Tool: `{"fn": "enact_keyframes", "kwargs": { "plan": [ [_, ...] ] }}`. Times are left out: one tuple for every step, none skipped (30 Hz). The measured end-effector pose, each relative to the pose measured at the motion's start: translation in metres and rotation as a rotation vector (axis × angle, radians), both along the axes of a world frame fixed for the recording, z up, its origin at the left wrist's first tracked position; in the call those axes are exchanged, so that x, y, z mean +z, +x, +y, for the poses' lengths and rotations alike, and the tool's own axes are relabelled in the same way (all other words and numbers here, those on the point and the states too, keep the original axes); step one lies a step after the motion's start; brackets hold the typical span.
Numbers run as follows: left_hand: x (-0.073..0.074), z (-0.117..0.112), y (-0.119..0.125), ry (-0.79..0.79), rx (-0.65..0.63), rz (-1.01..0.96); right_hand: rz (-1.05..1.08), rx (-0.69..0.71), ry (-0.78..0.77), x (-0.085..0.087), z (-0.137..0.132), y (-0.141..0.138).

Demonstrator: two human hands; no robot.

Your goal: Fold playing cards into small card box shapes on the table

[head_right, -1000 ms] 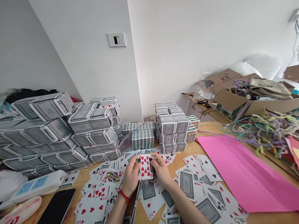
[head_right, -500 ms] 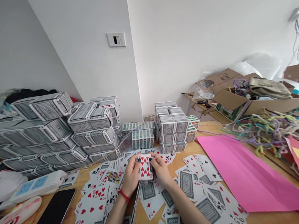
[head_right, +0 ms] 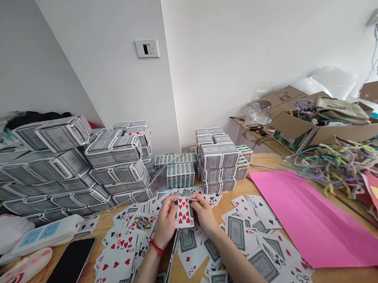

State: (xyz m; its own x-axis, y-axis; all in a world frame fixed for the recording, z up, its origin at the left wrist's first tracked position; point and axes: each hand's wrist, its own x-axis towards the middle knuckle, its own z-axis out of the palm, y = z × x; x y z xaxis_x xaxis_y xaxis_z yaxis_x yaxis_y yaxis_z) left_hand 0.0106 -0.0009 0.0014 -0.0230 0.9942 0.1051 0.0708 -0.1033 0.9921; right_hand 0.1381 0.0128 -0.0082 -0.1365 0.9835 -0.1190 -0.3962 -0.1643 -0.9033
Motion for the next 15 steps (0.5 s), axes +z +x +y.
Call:
{"fn": "enact_keyframes", "kwargs": {
  "plan": [
    [0.0006,-0.0001,-0.0001,0.001,-0.004,-0.004,0.006,0.003,-0.009,0.0004,0.0,0.0002],
    [0.0012,-0.0002,-0.0001,0.004,-0.005,-0.005,0.015,0.004,-0.017,0.0008,0.0,0.0003],
    [0.0019,-0.0002,0.0,0.009,-0.004,-0.002,0.023,0.005,-0.025,0.0012,0.0002,0.0003],
    [0.0025,-0.0002,0.0001,0.015,-0.002,0.002,0.029,0.005,-0.032,0.0016,0.0003,0.0002],
    [0.003,-0.0002,0.0002,0.021,0.002,0.008,0.033,0.005,-0.035,0.0019,0.0005,0.0001],
    [0.0035,-0.0002,0.0004,0.028,0.008,0.017,0.034,0.005,-0.037,0.0021,0.0007,-0.0001],
    [0.0039,-0.0001,0.0006,0.035,0.015,0.028,0.035,0.005,-0.039,0.0023,0.0007,-0.0002],
    [0.0042,0.0,0.0008,0.041,0.024,0.04,0.037,0.008,-0.041,0.0024,0.0007,-0.0003],
    [0.0043,0.0001,0.001,0.048,0.034,0.053,0.043,0.013,-0.045,0.0025,0.0005,-0.0004],
    [0.0044,0.0002,0.0011,0.055,0.044,0.066,0.051,0.02,-0.051,0.0028,0.0001,-0.0004],
    [0.0044,0.0002,0.0012,0.062,0.052,0.077,0.058,0.026,-0.058,0.0031,-0.0003,-0.0004],
    [0.0044,0.0003,0.0013,0.067,0.057,0.087,0.065,0.029,-0.065,0.0036,-0.0009,-0.0005],
    [0.0044,0.0003,0.0013,0.072,0.062,0.094,0.068,0.029,-0.071,0.0042,-0.0014,-0.0005],
    [0.0044,0.0002,0.0014,0.074,0.065,0.101,0.07,0.026,-0.073,0.0049,-0.0018,-0.0006],
    [0.0046,0.0001,0.0014,0.076,0.066,0.109,0.073,0.027,-0.073,0.0056,-0.0019,-0.0008]
  ]
}}
